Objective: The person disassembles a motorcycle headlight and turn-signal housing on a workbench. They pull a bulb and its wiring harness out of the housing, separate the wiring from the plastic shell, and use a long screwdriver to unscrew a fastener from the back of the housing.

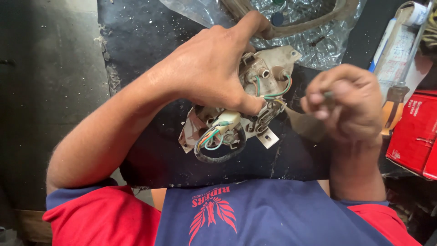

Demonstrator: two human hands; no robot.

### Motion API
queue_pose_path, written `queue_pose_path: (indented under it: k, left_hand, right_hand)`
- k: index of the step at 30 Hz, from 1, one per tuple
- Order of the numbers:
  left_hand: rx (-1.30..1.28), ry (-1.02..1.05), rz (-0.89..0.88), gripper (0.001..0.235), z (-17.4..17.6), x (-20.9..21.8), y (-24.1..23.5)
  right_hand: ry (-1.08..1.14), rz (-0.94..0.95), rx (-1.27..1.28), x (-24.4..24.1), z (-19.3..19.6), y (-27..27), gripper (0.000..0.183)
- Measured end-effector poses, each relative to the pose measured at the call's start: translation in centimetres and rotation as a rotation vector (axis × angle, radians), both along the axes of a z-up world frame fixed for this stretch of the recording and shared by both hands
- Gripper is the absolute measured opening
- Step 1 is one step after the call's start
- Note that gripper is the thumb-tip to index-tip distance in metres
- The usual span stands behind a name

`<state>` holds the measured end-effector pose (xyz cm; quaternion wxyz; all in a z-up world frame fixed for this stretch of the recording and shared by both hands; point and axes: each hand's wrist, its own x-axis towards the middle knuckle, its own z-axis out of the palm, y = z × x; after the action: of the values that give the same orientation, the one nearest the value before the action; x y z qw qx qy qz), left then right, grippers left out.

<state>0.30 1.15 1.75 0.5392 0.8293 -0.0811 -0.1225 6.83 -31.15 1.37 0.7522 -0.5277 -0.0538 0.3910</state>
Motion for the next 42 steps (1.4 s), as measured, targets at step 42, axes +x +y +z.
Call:
queue_pose_path:
  k: [42]
  left_hand:
    - [-0.05, -0.229, 0.065, 0.093, -1.6, -0.4, -0.3]
  right_hand:
    - [-1.239, 0.562, -0.656, -4.6, 5.8, 6.7, 0.017]
